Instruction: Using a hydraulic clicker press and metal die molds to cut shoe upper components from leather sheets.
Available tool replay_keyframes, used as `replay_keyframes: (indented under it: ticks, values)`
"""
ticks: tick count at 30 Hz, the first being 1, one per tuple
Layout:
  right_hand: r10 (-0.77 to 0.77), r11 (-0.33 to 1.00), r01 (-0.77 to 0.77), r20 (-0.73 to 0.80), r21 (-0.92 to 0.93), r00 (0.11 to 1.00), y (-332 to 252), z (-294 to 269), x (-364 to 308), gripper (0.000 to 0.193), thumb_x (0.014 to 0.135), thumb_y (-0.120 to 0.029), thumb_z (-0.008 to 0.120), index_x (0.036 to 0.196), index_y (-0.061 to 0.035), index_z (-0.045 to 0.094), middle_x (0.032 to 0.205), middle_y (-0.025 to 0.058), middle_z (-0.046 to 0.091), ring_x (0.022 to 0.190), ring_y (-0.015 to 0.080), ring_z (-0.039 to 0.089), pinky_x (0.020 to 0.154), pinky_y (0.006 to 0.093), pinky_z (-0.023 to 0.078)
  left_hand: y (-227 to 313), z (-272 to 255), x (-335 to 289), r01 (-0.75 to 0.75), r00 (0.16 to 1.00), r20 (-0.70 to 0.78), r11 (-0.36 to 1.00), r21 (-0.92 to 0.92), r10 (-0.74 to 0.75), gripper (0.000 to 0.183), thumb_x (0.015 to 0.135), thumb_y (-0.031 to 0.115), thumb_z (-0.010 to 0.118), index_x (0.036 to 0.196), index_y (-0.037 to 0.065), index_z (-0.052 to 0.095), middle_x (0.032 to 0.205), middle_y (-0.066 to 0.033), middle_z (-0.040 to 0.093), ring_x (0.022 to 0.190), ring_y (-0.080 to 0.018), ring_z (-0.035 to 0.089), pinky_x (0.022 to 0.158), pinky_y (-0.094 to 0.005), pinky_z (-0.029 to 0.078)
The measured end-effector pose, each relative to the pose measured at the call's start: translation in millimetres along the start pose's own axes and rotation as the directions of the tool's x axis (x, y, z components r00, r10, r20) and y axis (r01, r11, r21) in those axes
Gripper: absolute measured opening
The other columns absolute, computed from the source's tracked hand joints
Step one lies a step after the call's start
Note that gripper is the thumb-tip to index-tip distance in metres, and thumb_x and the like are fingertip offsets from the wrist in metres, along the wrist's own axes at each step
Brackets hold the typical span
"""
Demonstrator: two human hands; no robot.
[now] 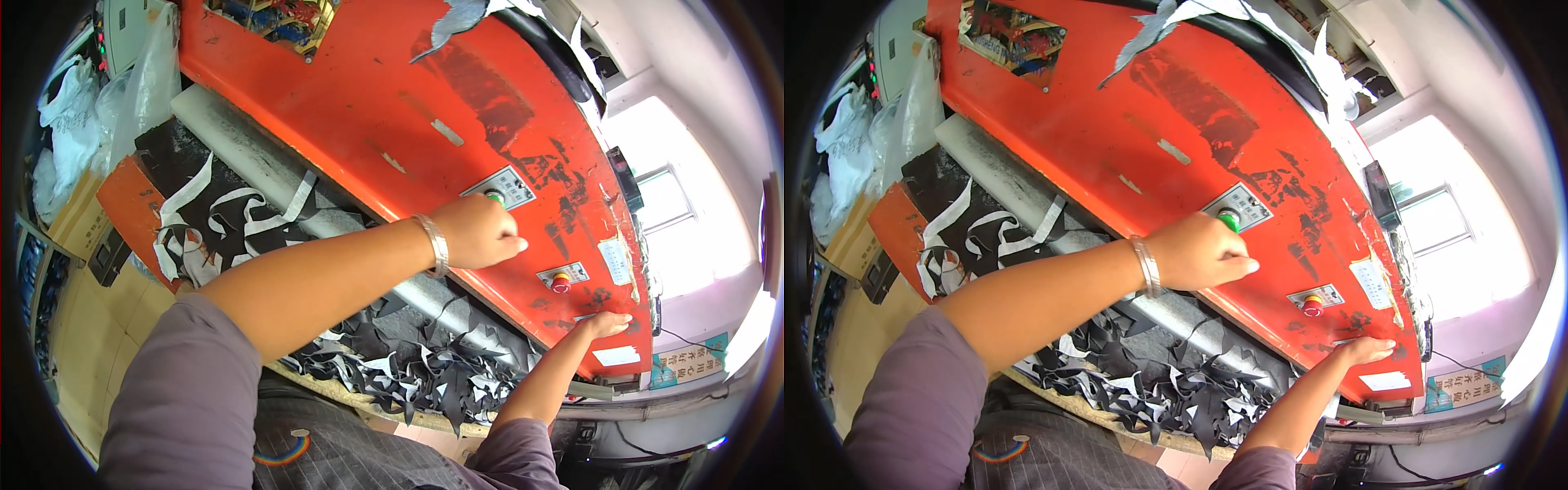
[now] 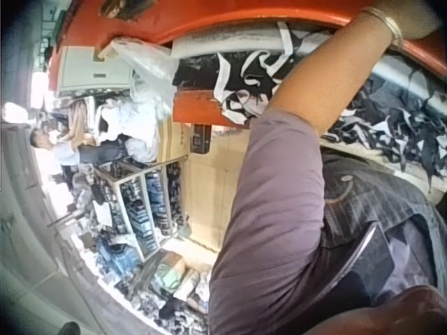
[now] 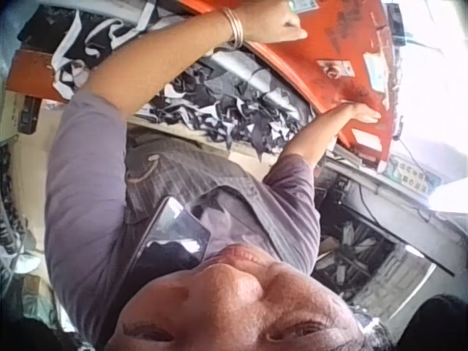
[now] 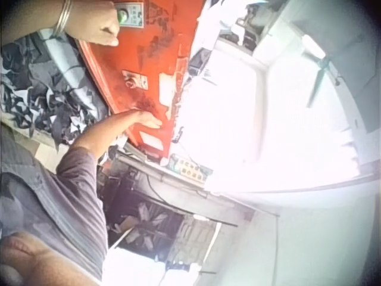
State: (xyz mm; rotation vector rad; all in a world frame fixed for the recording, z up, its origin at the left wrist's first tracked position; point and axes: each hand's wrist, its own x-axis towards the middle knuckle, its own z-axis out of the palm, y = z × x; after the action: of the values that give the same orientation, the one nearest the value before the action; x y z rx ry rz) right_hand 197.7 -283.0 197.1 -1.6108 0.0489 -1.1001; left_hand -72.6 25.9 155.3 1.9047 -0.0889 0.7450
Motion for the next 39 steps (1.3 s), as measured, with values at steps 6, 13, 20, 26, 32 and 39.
replay_keyframes:
  ticks: [6, 13, 20, 26, 32, 39]
  values:
    - [0.075, 0.992, -0.095, 0.218, 0.081, 0.973, -11.5, -20.7, -22.9, 0.073, 0.098, -0.052, 0.029, 0.147, 0.0011, 0.019, 0.153, 0.0199, 0.017, 0.141, 0.0322, 0.021, 0.114, 0.0440, 0.022, 3.6, 3.5, -10.8, 0.057, 0.998, 0.012, 0.921, 0.385, -0.067, 0.035, 0.086, 0.030, 0.053, 0.064, 0.004, 0.062, 0.063, -0.0204, 0.060, 0.065, -0.0391, 0.061, 0.064, -0.0488, 0.049]
    - [-0.186, 0.982, 0.184, 0.179, 0.027, 0.966, -33.0, -93.0, -10.8, 0.061, 0.097, -0.042, 0.033, 0.137, 0.0041, 0.039, 0.142, 0.0211, 0.037, 0.129, 0.0320, 0.038, 0.108, 0.0410, 0.032, 6.5, -40.6, -212.7, 0.462, 0.805, 0.093, 0.717, 0.521, -0.586, 0.033, 0.086, 0.038, 0.053, 0.070, 0.011, 0.064, 0.067, -0.0138, 0.063, 0.068, -0.0350, 0.064, 0.064, -0.0470, 0.050]
    - [-0.364, 0.901, 0.288, 0.203, 0.326, 0.909, -163.2, -89.0, -106.2, 0.048, 0.099, -0.032, 0.041, 0.129, 0.0052, 0.047, 0.131, 0.0181, 0.050, 0.126, 0.0265, 0.045, 0.107, 0.0413, 0.034, 30.6, -33.5, -310.0, 0.410, 0.837, 0.008, 0.636, 0.654, -0.547, 0.032, 0.081, 0.038, 0.056, 0.071, 0.011, 0.071, 0.079, -0.0052, 0.067, 0.079, -0.0276, 0.066, 0.063, -0.0411, 0.052]
    - [-0.589, 0.695, 0.189, 0.399, 0.693, 0.702, -240.7, -79.7, -245.4, 0.038, 0.100, -0.022, 0.043, 0.130, 0.0026, 0.043, 0.129, 0.0169, 0.053, 0.122, 0.0242, 0.049, 0.102, 0.0380, 0.038, 27.9, -35.0, -317.2, 0.469, 0.778, 0.010, 0.592, 0.656, -0.628, 0.033, 0.077, 0.037, 0.057, 0.068, 0.008, 0.070, 0.071, -0.0119, 0.067, 0.071, -0.0304, 0.066, 0.060, -0.0436, 0.052]
    - [-0.662, 0.711, 0.026, 0.656, 0.703, 0.363, -223.3, -63.4, -269.0, 0.033, 0.096, -0.007, 0.050, 0.128, 0.0017, 0.046, 0.125, 0.0159, 0.056, 0.115, 0.0191, 0.054, 0.093, 0.0289, 0.043, 25.3, -39.9, -304.1, 0.495, 0.747, 0.052, 0.607, 0.622, -0.663, 0.036, 0.076, 0.040, 0.057, 0.068, 0.007, 0.070, 0.072, -0.0125, 0.067, 0.071, -0.0313, 0.066, 0.061, -0.0433, 0.052]
    - [-0.233, 0.950, 0.171, 0.956, 0.263, -0.177, -171.7, -3.3, -318.3, 0.042, 0.093, -0.020, 0.059, 0.127, 0.0040, 0.051, 0.122, 0.0174, 0.059, 0.117, 0.0243, 0.054, 0.098, 0.0347, 0.043, 25.3, -70.5, -268.2, 0.510, 0.597, 0.274, 0.620, 0.596, -0.754, 0.037, 0.077, 0.039, 0.058, 0.080, 0.005, 0.072, 0.082, -0.0174, 0.069, 0.081, -0.0330, 0.068, 0.072, -0.0418, 0.054]
